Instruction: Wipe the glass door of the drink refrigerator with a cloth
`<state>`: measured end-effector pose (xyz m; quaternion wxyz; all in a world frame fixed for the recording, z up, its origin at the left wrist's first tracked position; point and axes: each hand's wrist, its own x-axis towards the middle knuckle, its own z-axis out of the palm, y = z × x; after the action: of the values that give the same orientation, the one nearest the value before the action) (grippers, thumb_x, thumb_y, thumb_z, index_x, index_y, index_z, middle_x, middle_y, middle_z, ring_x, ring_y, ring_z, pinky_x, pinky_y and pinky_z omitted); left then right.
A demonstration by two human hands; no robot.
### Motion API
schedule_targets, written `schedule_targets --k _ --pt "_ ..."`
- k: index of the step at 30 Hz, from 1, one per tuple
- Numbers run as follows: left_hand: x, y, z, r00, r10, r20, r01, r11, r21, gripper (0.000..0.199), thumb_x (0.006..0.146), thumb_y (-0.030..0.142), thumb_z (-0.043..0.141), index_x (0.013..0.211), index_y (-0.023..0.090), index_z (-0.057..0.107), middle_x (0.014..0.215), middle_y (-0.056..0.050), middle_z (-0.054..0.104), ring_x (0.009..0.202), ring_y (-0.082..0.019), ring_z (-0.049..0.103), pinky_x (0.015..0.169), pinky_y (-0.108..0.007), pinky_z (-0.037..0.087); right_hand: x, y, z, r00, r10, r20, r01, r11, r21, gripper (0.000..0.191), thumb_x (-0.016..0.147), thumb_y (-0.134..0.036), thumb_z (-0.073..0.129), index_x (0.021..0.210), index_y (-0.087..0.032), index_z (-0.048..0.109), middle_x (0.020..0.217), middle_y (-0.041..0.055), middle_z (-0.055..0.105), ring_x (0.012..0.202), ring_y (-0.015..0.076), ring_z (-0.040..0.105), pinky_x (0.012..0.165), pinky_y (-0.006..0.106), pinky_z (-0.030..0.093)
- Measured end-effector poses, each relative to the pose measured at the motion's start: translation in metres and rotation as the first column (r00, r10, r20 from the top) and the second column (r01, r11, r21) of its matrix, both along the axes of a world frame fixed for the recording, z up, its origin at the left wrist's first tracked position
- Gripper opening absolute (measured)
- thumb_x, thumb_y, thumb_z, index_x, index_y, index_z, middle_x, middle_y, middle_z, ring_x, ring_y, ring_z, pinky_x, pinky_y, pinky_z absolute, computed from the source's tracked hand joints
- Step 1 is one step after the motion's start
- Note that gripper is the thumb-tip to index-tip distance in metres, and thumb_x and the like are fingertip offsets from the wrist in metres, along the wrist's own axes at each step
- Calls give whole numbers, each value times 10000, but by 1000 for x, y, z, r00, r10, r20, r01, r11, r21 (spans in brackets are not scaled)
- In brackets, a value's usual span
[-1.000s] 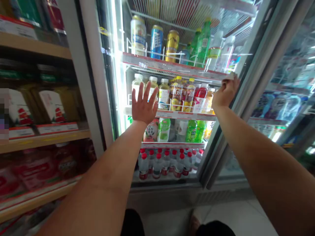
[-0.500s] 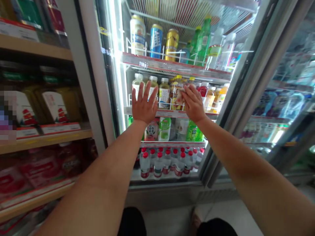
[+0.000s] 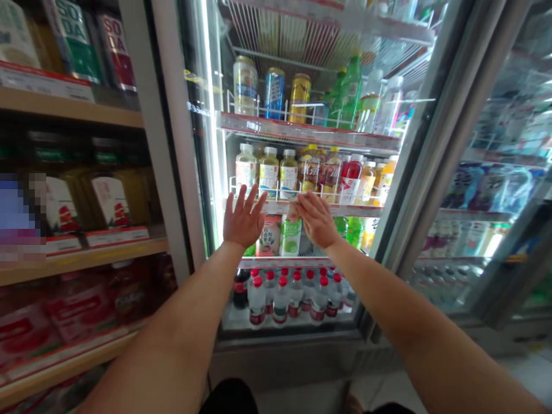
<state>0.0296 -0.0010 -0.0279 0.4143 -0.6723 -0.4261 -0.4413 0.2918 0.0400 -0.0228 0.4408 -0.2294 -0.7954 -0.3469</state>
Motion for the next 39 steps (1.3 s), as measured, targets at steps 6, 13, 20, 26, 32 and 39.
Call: schedule_targets --k 6,13,20,26,32,39 --pt "-2 -1 -1 1000 4 -24 -3 999 33 639 1026 256 507 1636 304 323 1668 -43 283 1581 -252 79 1328 -543 52 -11 -6 -5 901 122 417 -126 992 -18 452 1046 -170 478 1476 -276 567 1552 -12 540 1518 174 396 1261 420 340" --pt "-3 0 -3 999 28 -26 -27 999 36 649 1023 257 516 1637 311 315 1671 -34 278 1582 -258 93 1328 -545 58 -32 -7 -2 989 -9 -150 5 1000 -22 475 1046 -163 457 1493 -287 561 1584 20 501 1565 227 300 1282 487 288" --pt "-4 2 -4 993 84 -78 -75 991 113 615 1020 256 517 1617 235 374 1671 -66 295 1591 -249 72 1327 -506 33 -20 -12 -66 838 204 506 -200 978 -64 423 1035 -187 529 1447 -251 598 1542 -2 553 1500 178 425 1229 397 364" --pt "-5 5 -4 994 50 -96 -34 986 166 685 1020 258 525 1655 265 268 1688 -58 244 1595 -245 63 1325 -504 38 -4 -5 -40 998 54 -25 -53 998 26 437 1033 -137 478 1440 -223 611 1558 62 531 1571 215 285 1271 459 268" --pt "-5 6 -5 996 27 -84 -16 991 130 722 1014 247 526 1666 287 218 1699 -49 222 1596 -251 56 1322 -518 26 -8 -19 -96 925 156 348 -151 988 -41 403 1044 -174 488 1418 -235 625 1518 5 578 1498 180 429 1217 387 372" --pt "-6 8 -5 995 41 -92 -28 990 136 733 1010 242 522 1668 293 202 1702 -51 212 1597 -255 51 1317 -534 46 19 -7 -72 998 12 -56 -14 999 -39 469 1025 -130 478 1466 -243 589 1552 56 538 1569 208 283 1300 461 219"
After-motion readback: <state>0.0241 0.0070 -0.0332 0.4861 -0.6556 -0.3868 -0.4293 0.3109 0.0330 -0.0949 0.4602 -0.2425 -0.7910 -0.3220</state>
